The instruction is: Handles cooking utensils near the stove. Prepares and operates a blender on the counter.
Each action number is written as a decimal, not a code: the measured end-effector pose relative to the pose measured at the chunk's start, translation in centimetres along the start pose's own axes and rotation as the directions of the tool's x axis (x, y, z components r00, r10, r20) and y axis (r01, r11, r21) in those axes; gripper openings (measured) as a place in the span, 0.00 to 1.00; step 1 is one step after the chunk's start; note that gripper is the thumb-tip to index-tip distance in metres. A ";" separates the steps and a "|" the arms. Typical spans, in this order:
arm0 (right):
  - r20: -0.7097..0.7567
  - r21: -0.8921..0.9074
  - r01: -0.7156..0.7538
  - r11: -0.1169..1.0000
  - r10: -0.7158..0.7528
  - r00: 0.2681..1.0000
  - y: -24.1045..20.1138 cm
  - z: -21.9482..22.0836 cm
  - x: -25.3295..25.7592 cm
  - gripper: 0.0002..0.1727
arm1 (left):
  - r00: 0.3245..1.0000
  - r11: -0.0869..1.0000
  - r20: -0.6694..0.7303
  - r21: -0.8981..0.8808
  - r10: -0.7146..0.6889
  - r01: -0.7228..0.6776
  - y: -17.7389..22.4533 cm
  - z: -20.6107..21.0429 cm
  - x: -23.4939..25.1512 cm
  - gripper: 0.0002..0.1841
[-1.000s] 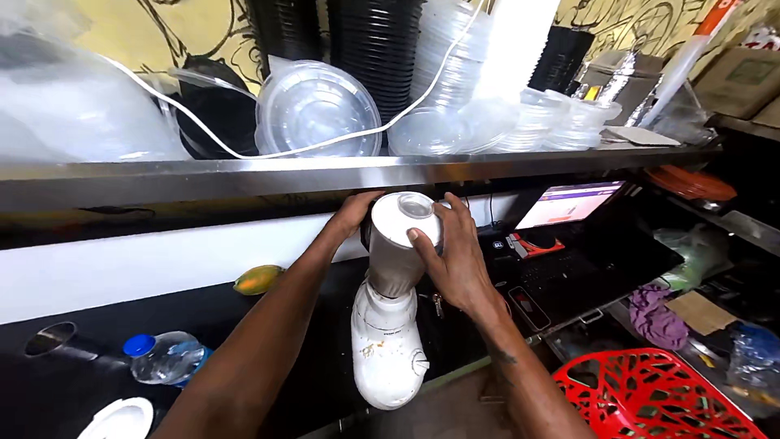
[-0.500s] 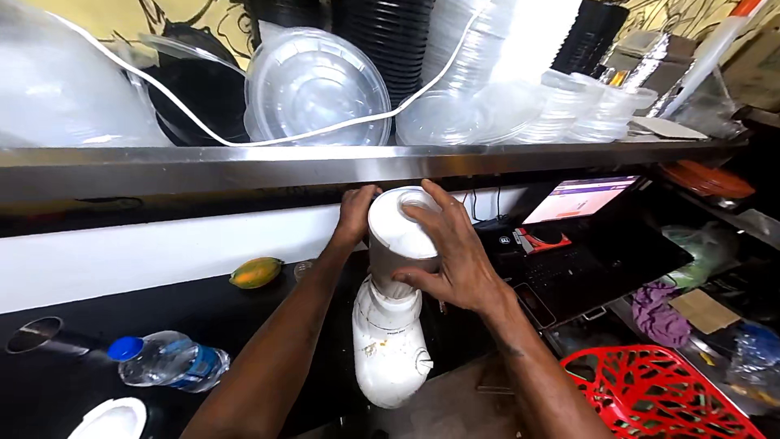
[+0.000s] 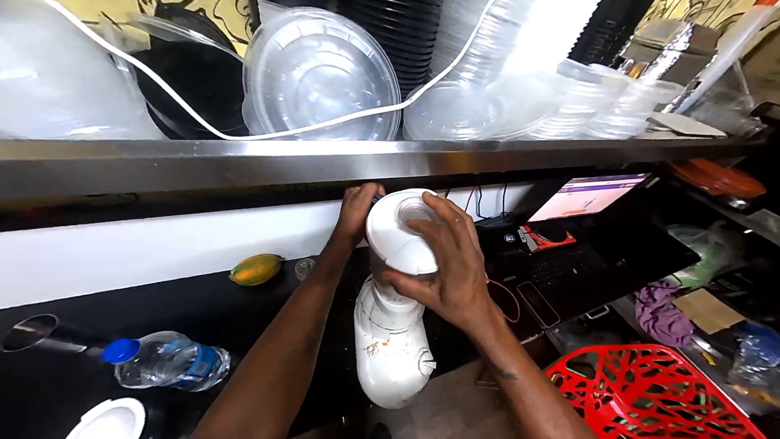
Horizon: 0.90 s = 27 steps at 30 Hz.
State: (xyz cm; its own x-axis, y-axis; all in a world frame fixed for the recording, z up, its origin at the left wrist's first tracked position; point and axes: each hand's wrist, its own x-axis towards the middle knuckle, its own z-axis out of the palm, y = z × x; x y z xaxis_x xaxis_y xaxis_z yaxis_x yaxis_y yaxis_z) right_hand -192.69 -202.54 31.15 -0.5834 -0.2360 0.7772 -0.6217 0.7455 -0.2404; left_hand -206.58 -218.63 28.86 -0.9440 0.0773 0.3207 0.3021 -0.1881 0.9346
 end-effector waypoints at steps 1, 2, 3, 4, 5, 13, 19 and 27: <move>-0.005 0.004 -0.024 1.000 0.024 1.000 0.3 0.0 -0.1 0.37 | 0.999 0.998 0.024 0.059 -0.037 0.036 0.0 0.2 0.2 0.19; -0.007 0.009 -0.045 0.999 0.045 0.999 0.7 0.0 -0.1 0.38 | 0.998 0.992 0.038 0.115 -0.054 0.050 -0.3 0.4 0.5 0.18; -0.015 0.013 -0.058 0.998 0.058 0.998 1.1 0.0 0.0 0.38 | 0.997 0.987 0.059 0.155 -0.046 0.036 -0.6 0.5 0.7 0.18; -0.015 0.013 -0.063 0.998 0.063 0.998 1.2 0.1 0.1 0.38 | 0.996 0.986 0.080 0.164 -0.027 0.014 -0.9 0.4 0.8 0.18; -0.014 0.014 -0.059 0.998 0.059 0.998 1.2 0.1 0.2 0.39 | 0.997 0.990 0.072 0.143 -0.024 0.013 -1.1 0.4 0.9 0.18; 0.034 -0.050 -0.065 0.997 0.066 0.997 0.9 0.1 0.5 0.40 | 0.998 0.998 0.008 -0.011 0.067 -0.067 -1.8 0.4 0.6 0.16; 0.013 -0.047 -0.057 0.997 0.058 0.998 0.5 1.4 1.2 0.40 | 0.948 0.720 0.139 0.622 0.286 -0.309 -2.0 -1.0 0.4 0.13; -0.077 -0.021 -0.068 0.997 0.066 0.995 1.0 1.9 0.9 0.39 | 0.878 0.591 0.248 0.661 0.409 -0.462 -2.7 -1.3 0.9 0.10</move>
State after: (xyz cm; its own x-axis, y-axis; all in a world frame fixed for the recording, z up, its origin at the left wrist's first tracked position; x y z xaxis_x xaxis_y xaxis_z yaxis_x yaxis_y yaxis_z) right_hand -194.81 -203.22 30.52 -0.5810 -0.1373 0.8022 -0.5696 0.7726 -0.2803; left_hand -208.41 -219.35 26.47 -0.6724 0.2339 0.7023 0.7025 0.5004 0.5060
